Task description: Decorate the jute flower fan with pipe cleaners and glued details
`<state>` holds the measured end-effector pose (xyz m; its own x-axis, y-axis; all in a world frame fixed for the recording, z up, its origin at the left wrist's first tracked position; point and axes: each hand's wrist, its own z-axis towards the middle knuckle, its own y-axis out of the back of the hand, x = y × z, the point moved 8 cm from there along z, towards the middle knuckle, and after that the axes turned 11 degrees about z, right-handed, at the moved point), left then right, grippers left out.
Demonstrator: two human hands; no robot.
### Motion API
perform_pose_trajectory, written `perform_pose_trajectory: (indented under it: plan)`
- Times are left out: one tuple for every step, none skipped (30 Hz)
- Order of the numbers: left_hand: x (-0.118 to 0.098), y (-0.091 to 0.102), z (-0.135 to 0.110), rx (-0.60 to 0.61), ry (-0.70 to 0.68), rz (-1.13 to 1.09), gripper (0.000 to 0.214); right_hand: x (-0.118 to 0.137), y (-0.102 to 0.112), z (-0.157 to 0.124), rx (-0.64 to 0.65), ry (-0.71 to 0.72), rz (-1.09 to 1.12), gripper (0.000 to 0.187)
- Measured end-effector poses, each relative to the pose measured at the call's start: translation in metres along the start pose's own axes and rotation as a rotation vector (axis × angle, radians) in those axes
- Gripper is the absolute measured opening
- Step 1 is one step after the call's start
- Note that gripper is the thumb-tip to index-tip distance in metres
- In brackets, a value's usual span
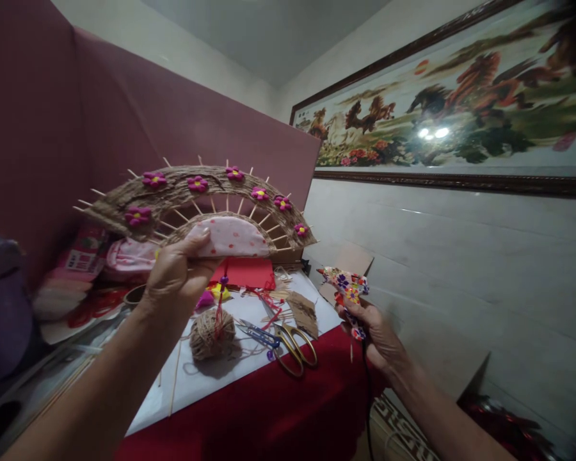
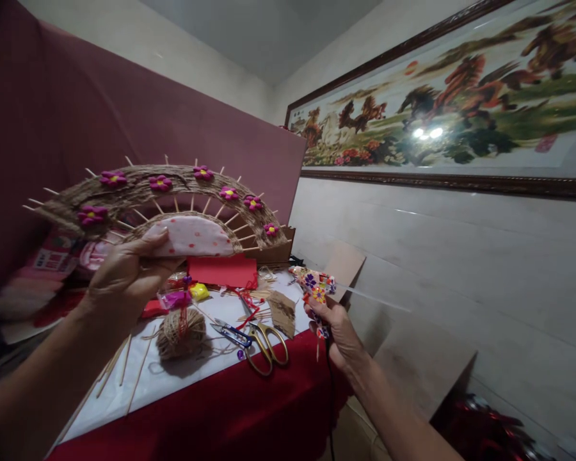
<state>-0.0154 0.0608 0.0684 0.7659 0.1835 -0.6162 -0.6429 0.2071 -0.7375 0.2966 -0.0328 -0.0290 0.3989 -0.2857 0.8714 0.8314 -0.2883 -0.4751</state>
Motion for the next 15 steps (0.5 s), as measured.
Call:
perform_pose_trajectory:
  plan:
    - [0.004, 0.000, -0.001, -0.004, 0.017, -0.001, 0.032, 0.000, -0.004, -0.003, 0.008, -0.006, -0.002, 0.029]
    - [0.008, 0.000, -0.002, -0.002, 0.034, -0.004, 0.033, 0.000, -0.009, -0.006, 0.022, -0.010, 0.000, 0.029]
    - [0.011, -0.002, -0.003, 0.011, 0.048, -0.008, 0.032, 0.000, -0.014, -0.010, 0.037, -0.013, 0.004, 0.028]
    - [0.015, -0.005, -0.005, 0.028, 0.059, -0.010, 0.032, -0.001, -0.019, -0.013, 0.051, -0.014, 0.010, 0.028]
    - [0.018, -0.008, -0.007, 0.047, 0.070, -0.011, 0.031, -0.001, -0.023, -0.017, 0.062, -0.011, 0.014, 0.027]
    - [0.021, -0.010, -0.009, 0.064, 0.078, -0.013, 0.031, 0.000, -0.027, -0.021, 0.071, -0.003, 0.015, 0.027]
    - [0.024, -0.013, -0.011, 0.076, 0.086, -0.014, 0.031, 0.000, -0.030, -0.025, 0.082, 0.011, 0.007, 0.027]
    - [0.027, -0.014, -0.013, 0.086, 0.091, -0.018, 0.031, 0.001, -0.034, -0.029, 0.098, 0.025, -0.014, 0.027]
    - [0.029, -0.015, -0.014, 0.086, 0.099, -0.021, 0.030, 0.001, -0.038, -0.033, 0.121, 0.039, -0.046, 0.026]
    - [0.032, -0.015, -0.016, 0.077, 0.111, -0.024, 0.029, 0.001, -0.042, -0.037, 0.151, 0.054, -0.087, 0.026]
    - [0.034, -0.015, -0.017, 0.066, 0.127, -0.030, 0.028, 0.001, -0.046, -0.041, 0.182, 0.071, -0.130, 0.026]
    - [0.037, -0.015, -0.017, 0.055, 0.149, -0.036, 0.026, 0.001, -0.050, -0.045, 0.211, 0.087, -0.173, 0.026]
    - [0.040, -0.015, -0.018, 0.046, 0.172, -0.045, 0.025, 0.000, -0.053, -0.049, 0.234, 0.106, -0.215, 0.028]
    - [0.042, -0.015, -0.019, 0.042, 0.192, -0.055, 0.024, 0.001, -0.056, -0.052, 0.244, 0.141, -0.257, 0.029]
    - [0.044, -0.016, -0.020, 0.041, 0.208, -0.066, 0.024, 0.002, -0.059, -0.056, 0.251, 0.176, -0.293, 0.031]
